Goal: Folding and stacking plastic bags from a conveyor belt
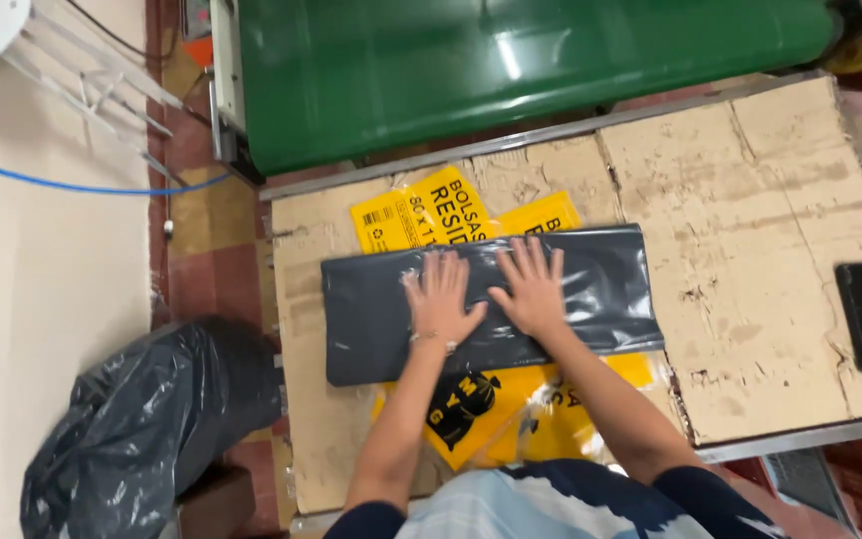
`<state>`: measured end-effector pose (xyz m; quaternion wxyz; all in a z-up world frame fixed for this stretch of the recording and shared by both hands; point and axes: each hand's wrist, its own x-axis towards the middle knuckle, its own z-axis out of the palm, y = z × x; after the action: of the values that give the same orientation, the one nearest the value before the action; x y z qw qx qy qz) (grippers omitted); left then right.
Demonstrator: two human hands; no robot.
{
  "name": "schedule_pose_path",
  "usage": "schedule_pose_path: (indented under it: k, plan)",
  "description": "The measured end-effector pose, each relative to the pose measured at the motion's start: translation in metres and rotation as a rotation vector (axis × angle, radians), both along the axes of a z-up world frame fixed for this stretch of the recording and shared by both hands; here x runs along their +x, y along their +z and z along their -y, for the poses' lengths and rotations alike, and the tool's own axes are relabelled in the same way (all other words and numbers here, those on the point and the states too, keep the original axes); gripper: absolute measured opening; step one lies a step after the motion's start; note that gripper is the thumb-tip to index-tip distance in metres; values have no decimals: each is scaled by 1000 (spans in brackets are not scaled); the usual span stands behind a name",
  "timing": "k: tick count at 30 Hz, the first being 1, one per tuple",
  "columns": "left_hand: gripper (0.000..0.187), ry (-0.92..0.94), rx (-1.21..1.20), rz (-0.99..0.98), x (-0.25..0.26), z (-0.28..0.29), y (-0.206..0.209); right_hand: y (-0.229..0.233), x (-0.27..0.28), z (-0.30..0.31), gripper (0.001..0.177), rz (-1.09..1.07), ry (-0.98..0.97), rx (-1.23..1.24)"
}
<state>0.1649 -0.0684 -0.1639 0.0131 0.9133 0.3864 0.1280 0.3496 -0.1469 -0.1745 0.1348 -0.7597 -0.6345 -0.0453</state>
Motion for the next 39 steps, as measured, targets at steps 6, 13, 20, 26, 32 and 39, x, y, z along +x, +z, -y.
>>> schedule_pose_path:
  k: [6, 13, 20, 26, 32, 39]
  plan:
    - [96, 478, -265, -259, -130, -29, 15, 4, 103, 41, 85, -49, -312, -101]
    - [68, -306, 156, -182, -175, 41, -22, 7, -54, 50, 64, -55, 92, 95]
    - [17, -694, -265, -296, -125, 68, -12, -18, -138, 117, 84, -133, 391, 54]
    - [26, -567, -1298, 279, -45, 12, -5, 6, -92, 180, 34, -729, 444, 128]
    - [86, -305, -1420, 256, -36, -24, -50, 38, -45, 187, 63, -1871, -826, 4]
    - [40, -275, -265, -39, 15, 22, -24, 38, -37, 203, 30, -2416, -782, 440]
